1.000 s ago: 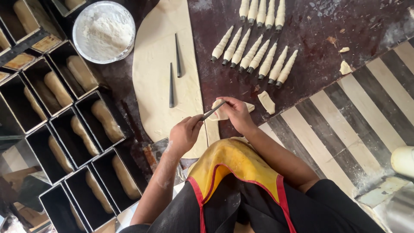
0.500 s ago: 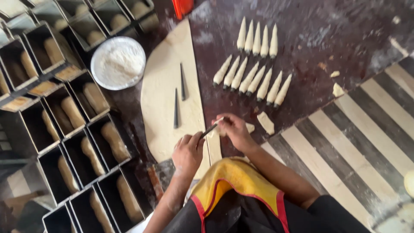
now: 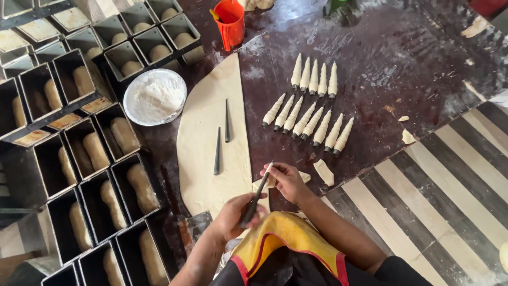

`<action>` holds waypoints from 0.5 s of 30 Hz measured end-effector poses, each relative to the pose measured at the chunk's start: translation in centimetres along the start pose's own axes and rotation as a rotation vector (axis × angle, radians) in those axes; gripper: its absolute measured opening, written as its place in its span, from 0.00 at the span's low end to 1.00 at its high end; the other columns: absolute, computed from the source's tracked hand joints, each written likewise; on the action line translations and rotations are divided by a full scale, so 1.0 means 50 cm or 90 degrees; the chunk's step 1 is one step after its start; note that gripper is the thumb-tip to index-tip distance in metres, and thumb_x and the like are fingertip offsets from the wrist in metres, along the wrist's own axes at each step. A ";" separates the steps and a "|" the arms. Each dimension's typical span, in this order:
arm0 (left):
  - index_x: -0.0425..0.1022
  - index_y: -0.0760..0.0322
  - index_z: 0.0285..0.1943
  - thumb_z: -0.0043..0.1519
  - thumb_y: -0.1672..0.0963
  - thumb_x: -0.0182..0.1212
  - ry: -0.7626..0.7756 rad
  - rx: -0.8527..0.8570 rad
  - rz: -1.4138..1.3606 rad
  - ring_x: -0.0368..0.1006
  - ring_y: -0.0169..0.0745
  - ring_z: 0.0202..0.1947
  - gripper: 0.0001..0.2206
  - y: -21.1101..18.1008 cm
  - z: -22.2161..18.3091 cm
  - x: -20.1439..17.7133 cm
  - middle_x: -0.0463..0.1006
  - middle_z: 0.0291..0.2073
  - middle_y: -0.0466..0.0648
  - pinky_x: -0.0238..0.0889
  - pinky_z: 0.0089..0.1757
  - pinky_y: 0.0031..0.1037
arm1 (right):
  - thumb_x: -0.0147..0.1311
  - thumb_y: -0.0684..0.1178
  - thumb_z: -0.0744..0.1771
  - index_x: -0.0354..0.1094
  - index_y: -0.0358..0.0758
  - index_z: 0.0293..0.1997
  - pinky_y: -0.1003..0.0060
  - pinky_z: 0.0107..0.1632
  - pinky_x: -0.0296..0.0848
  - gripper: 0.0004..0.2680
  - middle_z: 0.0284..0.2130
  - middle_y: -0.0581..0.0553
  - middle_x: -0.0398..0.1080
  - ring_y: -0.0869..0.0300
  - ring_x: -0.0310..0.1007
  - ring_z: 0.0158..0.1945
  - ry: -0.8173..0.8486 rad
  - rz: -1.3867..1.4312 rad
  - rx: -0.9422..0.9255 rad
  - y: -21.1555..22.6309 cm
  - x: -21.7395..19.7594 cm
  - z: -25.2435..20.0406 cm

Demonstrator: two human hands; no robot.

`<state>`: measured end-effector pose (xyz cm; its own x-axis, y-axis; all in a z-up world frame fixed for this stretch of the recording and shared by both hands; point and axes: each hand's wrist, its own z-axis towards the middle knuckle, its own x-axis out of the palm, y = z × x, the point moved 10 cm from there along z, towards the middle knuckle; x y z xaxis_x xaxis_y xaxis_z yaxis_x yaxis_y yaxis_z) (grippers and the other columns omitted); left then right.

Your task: The person cuts strips from a flattened sheet of dough and wraps each strip in a spiral around a metal cone mold, then sets the covered mold on the table with the others. They repeat this cycle, occasionally dusting the dough and setting aside scraps.

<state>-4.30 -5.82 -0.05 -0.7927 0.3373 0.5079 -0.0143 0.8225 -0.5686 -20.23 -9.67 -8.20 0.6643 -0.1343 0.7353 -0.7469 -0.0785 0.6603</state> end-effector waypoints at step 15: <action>0.72 0.77 0.62 0.70 0.58 0.47 0.059 0.049 0.067 0.63 0.27 0.16 0.17 -0.037 0.008 -0.007 0.74 0.26 0.48 0.56 0.18 0.17 | 0.50 0.44 0.70 0.68 0.30 0.59 0.58 0.56 0.76 0.11 0.50 0.36 0.75 0.53 0.76 0.55 0.045 0.015 -0.005 0.020 0.005 -0.014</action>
<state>-4.23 -7.66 0.58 -0.7326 0.4638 0.4982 0.0169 0.7441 -0.6678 -20.79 -9.09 -7.25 0.6473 -0.0663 0.7594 -0.7622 -0.0679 0.6437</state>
